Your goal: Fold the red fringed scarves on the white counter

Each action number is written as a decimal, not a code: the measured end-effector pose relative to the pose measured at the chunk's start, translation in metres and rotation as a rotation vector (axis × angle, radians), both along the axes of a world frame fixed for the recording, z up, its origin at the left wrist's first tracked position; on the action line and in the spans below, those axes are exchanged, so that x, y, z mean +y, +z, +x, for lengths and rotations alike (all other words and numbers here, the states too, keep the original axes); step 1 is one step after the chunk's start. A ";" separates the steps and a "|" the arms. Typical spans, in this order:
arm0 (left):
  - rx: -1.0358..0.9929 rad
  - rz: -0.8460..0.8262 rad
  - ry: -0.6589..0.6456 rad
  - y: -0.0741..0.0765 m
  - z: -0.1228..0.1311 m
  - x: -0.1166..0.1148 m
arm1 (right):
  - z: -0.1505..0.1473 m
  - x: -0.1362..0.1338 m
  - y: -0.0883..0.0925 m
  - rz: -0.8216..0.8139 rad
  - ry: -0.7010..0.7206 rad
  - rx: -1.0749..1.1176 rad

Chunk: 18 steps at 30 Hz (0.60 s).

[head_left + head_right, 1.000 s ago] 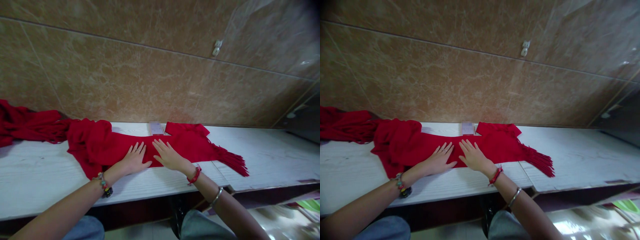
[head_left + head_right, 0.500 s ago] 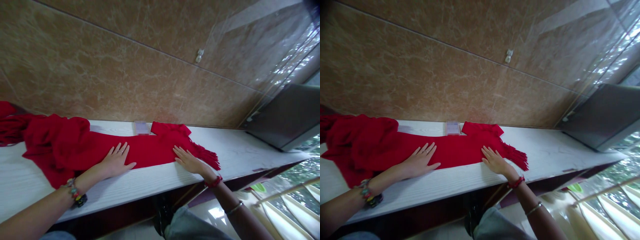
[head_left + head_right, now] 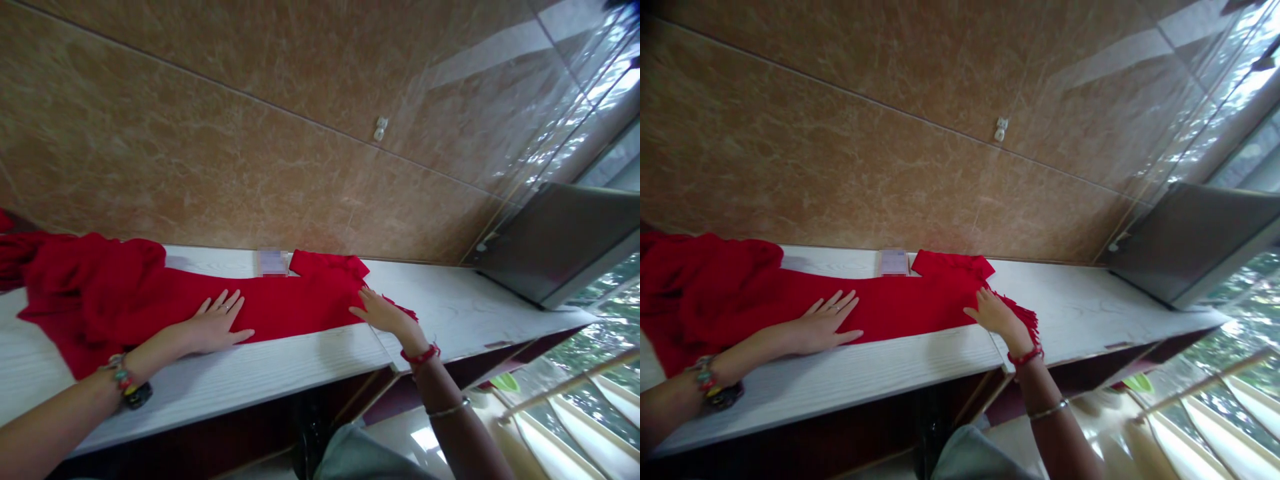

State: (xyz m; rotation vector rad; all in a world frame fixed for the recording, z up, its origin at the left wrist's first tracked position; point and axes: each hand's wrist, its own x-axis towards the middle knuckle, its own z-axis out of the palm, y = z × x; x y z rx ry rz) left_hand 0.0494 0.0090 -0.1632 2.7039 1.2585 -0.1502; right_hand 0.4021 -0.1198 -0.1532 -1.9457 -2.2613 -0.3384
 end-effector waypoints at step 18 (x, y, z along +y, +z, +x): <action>-0.043 0.129 0.132 -0.003 -0.001 0.018 | 0.001 0.081 -0.030 -0.034 -0.092 0.003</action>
